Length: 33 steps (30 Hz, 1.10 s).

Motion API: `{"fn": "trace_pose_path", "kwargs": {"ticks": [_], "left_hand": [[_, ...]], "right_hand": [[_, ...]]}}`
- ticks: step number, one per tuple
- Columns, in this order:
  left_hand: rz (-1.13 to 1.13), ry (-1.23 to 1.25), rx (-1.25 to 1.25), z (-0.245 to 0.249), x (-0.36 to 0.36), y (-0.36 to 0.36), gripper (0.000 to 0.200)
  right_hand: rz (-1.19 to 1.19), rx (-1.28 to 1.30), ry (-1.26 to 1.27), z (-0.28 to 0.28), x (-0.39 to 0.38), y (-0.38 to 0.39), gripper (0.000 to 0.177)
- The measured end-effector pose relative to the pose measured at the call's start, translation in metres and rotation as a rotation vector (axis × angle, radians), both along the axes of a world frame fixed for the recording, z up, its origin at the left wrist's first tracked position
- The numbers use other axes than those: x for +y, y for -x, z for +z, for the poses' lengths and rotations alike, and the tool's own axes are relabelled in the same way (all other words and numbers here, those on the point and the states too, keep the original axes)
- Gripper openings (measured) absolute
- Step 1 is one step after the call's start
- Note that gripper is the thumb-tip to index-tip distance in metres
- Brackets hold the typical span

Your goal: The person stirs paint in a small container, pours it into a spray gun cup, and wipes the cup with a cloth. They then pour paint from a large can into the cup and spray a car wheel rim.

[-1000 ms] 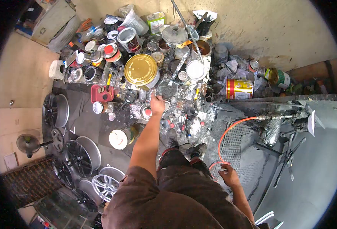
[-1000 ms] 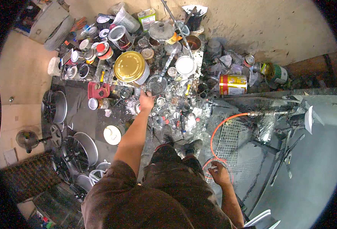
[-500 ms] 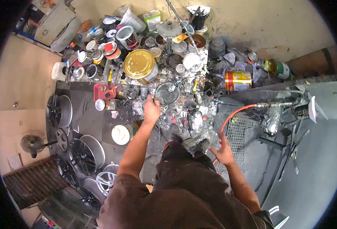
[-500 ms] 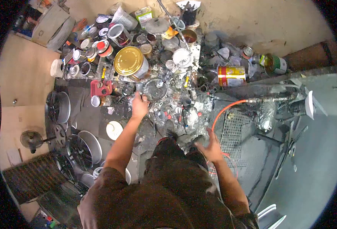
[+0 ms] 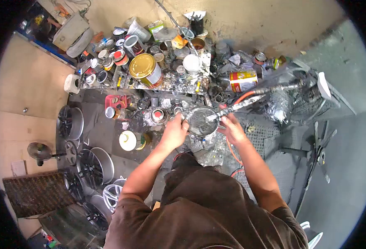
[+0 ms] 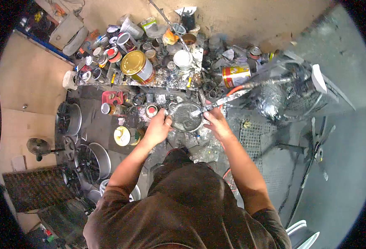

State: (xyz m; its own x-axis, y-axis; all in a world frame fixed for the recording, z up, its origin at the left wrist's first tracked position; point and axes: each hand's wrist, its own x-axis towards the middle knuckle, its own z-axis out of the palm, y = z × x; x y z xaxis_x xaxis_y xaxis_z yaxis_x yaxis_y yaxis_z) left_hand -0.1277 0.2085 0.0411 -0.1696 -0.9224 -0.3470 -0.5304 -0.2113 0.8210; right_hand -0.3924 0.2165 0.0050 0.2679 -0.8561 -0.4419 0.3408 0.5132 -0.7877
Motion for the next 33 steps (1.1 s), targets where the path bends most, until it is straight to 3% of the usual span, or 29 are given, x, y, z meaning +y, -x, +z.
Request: {"fn": "trace_pose_path", "kwargs": {"ticks": [9, 10, 14, 20, 22, 23, 26, 29, 30, 33], "left_hand": [[-0.199, -0.061, 0.123, 0.038, 0.106, 0.139, 0.024], [-0.236, -0.047, 0.14, 0.031, 0.117, 0.153, 0.024], [-0.38, -0.047, 0.149, 0.03, 0.151, 0.212, 0.023], [-0.579, -0.056, 0.123, 0.032, 0.18, 0.28, 0.018], [-0.653, 0.047, 0.091, 0.03, 0.186, 0.294, 0.017], [-0.676, 0.078, 0.089, 0.032, 0.188, 0.3, 0.017], [-0.695, 0.081, 0.091, 0.038, 0.191, 0.313, 0.02], [-0.67, 0.136, 0.161, 0.037, 0.191, 0.315, 0.027], [-0.679, 0.103, 0.108, 0.043, 0.188, 0.314, 0.031], [-0.648, 0.046, 0.111, 0.032, 0.179, 0.312, 0.049]], "right_hand": [[-0.112, -0.121, 0.154, 0.035, 0.141, 0.121, 0.071], [-0.187, -0.081, 0.134, 0.038, 0.159, 0.134, 0.061], [-0.343, 0.039, 0.101, 0.031, 0.223, 0.184, 0.047], [-0.577, 0.197, 0.081, 0.024, 0.3, 0.238, 0.043], [-0.678, 0.354, 0.06, 0.039, 0.31, 0.238, 0.042], [-0.705, 0.316, -0.03, 0.039, 0.316, 0.243, 0.04], [-0.745, 0.426, 0.014, 0.032, 0.328, 0.253, 0.05], [-0.841, 0.261, 0.021, 0.037, 0.327, 0.251, 0.051], [-0.769, 0.148, 0.044, 0.039, 0.325, 0.253, 0.05], [-0.816, 0.125, 0.069, 0.031, 0.317, 0.252, 0.046]]}}
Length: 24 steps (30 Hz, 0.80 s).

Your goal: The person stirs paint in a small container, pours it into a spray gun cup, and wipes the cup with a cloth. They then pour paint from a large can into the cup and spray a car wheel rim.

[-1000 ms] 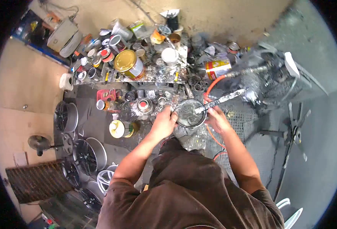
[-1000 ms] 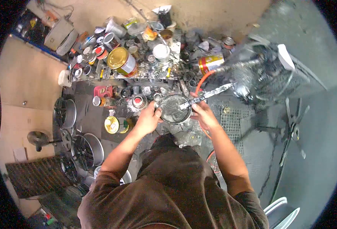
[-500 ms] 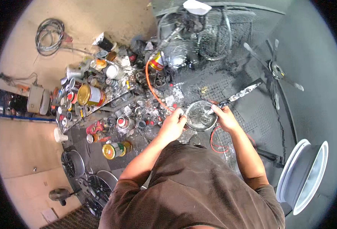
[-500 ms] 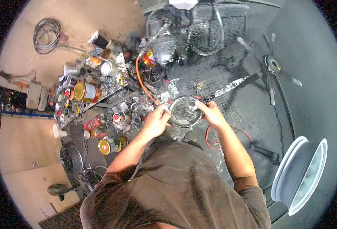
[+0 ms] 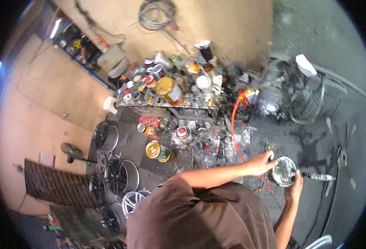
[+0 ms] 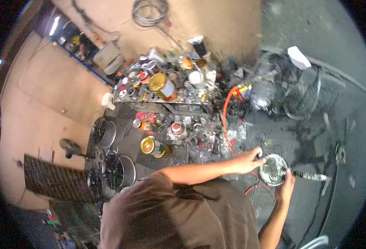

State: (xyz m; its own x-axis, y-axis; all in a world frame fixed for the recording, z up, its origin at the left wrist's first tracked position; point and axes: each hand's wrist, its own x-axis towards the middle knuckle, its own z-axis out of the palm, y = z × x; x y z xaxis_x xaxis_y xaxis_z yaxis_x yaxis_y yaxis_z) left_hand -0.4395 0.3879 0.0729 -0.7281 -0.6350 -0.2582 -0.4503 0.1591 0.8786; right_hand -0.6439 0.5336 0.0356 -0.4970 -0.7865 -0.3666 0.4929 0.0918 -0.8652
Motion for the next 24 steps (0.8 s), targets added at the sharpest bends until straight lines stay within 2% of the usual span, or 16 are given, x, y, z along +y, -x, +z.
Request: {"fn": "trace_pose_path", "kwargs": {"ticks": [2, 3, 4, 6, 7, 14, 16, 19, 20, 22, 23, 24], "left_hand": [[0.028, -0.107, 0.022, -0.002, -0.007, -0.006, 0.07], [0.047, -0.257, 0.087, -0.005, -0.011, -0.009, 0.087], [0.058, -0.247, 0.099, 0.003, -0.015, -0.013, 0.087], [0.117, -0.826, 0.221, 0.024, -0.016, -0.022, 0.1], [0.19, -0.927, 0.304, -0.004, -0.018, -0.016, 0.105], [0.067, -1.057, 0.46, 0.001, -0.044, -0.041, 0.085], [0.136, -1.056, 0.488, -0.004, -0.047, -0.046, 0.067], [0.189, -1.054, 0.54, -0.015, -0.052, -0.056, 0.056], [0.184, -1.063, 0.537, -0.015, -0.053, -0.06, 0.056], [0.242, -1.036, 0.557, -0.009, -0.055, -0.074, 0.05], [0.245, -1.051, 0.622, 0.003, -0.054, -0.082, 0.051], [0.297, -1.047, 0.558, 0.003, -0.056, -0.086, 0.053]], "right_hand": [[0.05, 0.016, 0.037, 0.0, -0.009, 0.0, 0.048], [0.043, 0.009, 0.019, 0.005, -0.013, -0.001, 0.048], [0.032, 0.002, -0.003, 0.009, -0.017, -0.003, 0.049], [0.062, 0.019, 0.017, 0.011, -0.029, -0.005, 0.052], [0.045, 0.01, 0.011, 0.016, -0.033, -0.01, 0.053], [0.121, -0.041, 0.064, 0.024, -0.07, -0.033, 0.055], [0.143, -0.052, 0.063, 0.028, -0.078, -0.043, 0.055], [0.103, -0.054, 0.048, 0.044, -0.09, -0.07, 0.055], [0.041, -0.047, 0.037, 0.048, -0.094, -0.077, 0.056], [0.07, -0.045, 0.022, 0.048, -0.097, -0.077, 0.057], [0.115, 0.045, 0.054, 0.046, -0.098, -0.078, 0.057], [0.153, 0.137, 0.082, 0.043, -0.097, -0.075, 0.057]]}}
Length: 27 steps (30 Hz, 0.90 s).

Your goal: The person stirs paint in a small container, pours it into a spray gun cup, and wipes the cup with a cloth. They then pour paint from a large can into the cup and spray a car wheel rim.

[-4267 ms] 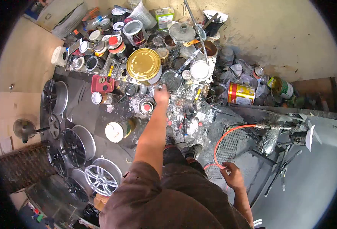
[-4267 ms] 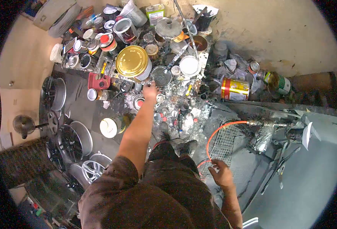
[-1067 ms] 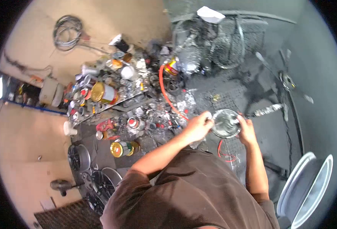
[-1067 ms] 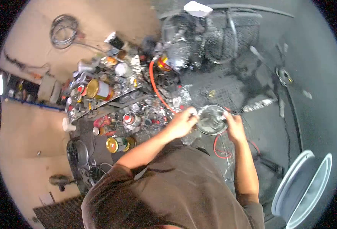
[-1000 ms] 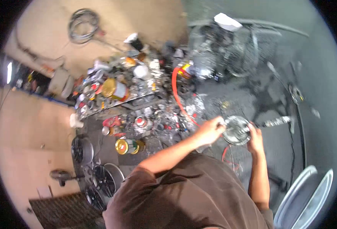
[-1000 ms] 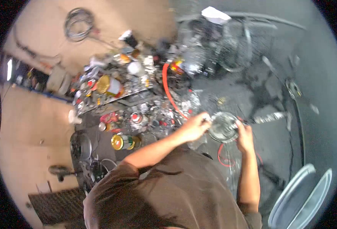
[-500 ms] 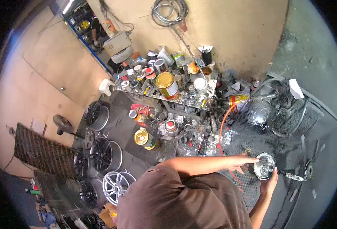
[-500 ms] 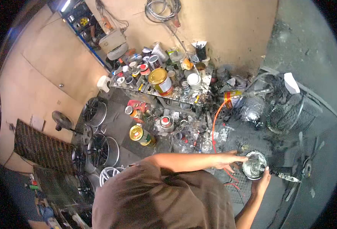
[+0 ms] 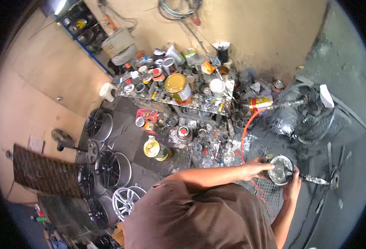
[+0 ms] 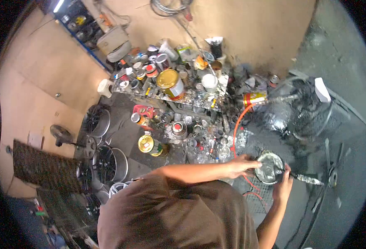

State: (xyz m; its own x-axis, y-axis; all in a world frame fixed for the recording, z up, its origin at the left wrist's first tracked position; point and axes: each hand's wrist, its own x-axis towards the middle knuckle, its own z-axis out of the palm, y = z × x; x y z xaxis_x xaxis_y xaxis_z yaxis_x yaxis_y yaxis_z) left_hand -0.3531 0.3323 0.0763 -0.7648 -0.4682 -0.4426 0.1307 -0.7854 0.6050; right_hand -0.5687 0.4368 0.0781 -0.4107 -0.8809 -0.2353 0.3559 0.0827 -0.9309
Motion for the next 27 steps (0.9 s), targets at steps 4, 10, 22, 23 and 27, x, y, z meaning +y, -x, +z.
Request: {"fn": "trace_pose_path", "kwargs": {"ticks": [4, 10, 22, 23, 27], "left_hand": [[-0.01, 0.018, -0.11, -0.002, -0.006, -0.018, 0.057], [0.077, 0.043, -0.109, -0.015, -0.011, -0.027, 0.043], [0.062, 0.07, -0.039, -0.016, -0.011, -0.029, 0.045], [0.066, 0.072, -0.042, -0.014, -0.011, -0.028, 0.045], [0.079, 0.06, -0.056, -0.005, -0.009, -0.025, 0.043]], "right_hand": [[-0.086, 0.405, -0.142, 0.029, 0.008, 0.001, 0.043], [-0.031, 0.385, -0.14, 0.057, 0.01, 0.003, 0.031], [0.157, 0.653, -0.047, 0.124, 0.006, -0.015, 0.02], [0.209, 0.87, 0.032, 0.134, 0.001, -0.015, 0.02], [0.319, 1.252, 0.076, 0.161, -0.009, -0.023, 0.017]]}}
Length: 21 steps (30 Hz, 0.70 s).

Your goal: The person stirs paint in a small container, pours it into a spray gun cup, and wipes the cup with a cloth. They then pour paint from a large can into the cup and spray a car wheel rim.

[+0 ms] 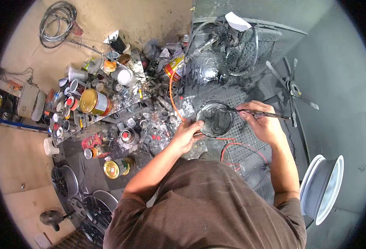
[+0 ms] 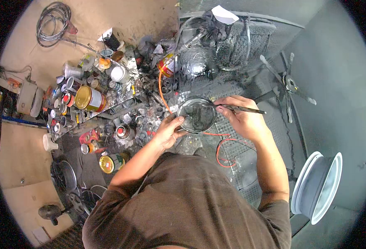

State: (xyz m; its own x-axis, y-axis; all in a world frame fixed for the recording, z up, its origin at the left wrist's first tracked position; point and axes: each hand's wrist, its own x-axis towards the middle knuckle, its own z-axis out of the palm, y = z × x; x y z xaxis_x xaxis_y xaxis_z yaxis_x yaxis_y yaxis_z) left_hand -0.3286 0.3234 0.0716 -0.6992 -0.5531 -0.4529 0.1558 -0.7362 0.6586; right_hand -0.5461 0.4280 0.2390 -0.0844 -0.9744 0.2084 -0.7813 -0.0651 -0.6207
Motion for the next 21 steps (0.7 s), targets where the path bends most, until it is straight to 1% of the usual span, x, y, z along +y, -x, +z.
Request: {"fn": "trace_pose_path", "kwargs": {"ticks": [1, 3, 4, 6, 7, 9, 11, 13, 14, 15, 17, 18, 21], "left_hand": [[-0.002, 0.0, 0.006, -0.001, 0.0, 0.0, 0.043], [-0.005, 0.001, 0.013, -0.002, 0.0, 0.001, 0.044], [-0.006, -0.001, 0.017, -0.001, 0.001, 0.002, 0.043], [-0.007, -0.003, 0.021, -0.002, 0.002, 0.002, 0.043], [-0.009, 0.002, 0.013, -0.004, 0.002, 0.002, 0.045], [-0.01, 0.006, 0.005, -0.005, 0.002, 0.003, 0.046], [-0.032, 0.009, -0.018, -0.001, 0.002, 0.004, 0.046], [-0.031, -0.003, -0.016, 0.006, 0.003, 0.005, 0.045], [-0.028, -0.014, -0.013, 0.008, 0.004, 0.006, 0.044], [-0.034, -0.013, -0.014, 0.005, 0.004, 0.006, 0.044], [-0.037, -0.015, 0.018, 0.0, 0.006, 0.007, 0.045], [-0.045, -0.013, 0.018, -0.001, 0.007, 0.007, 0.045], [-0.065, -0.009, 0.043, 0.002, 0.009, 0.005, 0.046]], "right_hand": [[-0.002, 0.0, 0.001, -0.001, 0.0, -0.002, 0.017], [-0.015, 0.071, 0.111, -0.003, 0.0, -0.004, 0.013], [-0.016, 0.071, 0.111, -0.006, 0.002, -0.003, 0.013], [-0.079, 0.125, 0.0, -0.013, 0.009, -0.003, 0.015], [-0.079, 0.126, -0.001, -0.015, 0.01, -0.005, 0.015], [-0.052, 0.017, -0.038, -0.021, 0.011, -0.009, 0.018], [-0.033, 0.0, -0.035, -0.025, 0.012, -0.014, 0.018], [0.004, -0.16, 0.014, -0.021, 0.008, -0.024, 0.018], [0.008, -0.143, -0.035, -0.016, 0.008, -0.024, 0.016], [0.003, -0.144, -0.034, -0.017, 0.006, -0.021, 0.016], [0.096, -0.004, 0.085, -0.019, 0.001, -0.013, 0.016], [0.049, -0.045, 0.056, -0.014, -0.001, -0.012, 0.015], [0.038, 0.0, 0.087, -0.013, -0.001, -0.001, 0.014]]}}
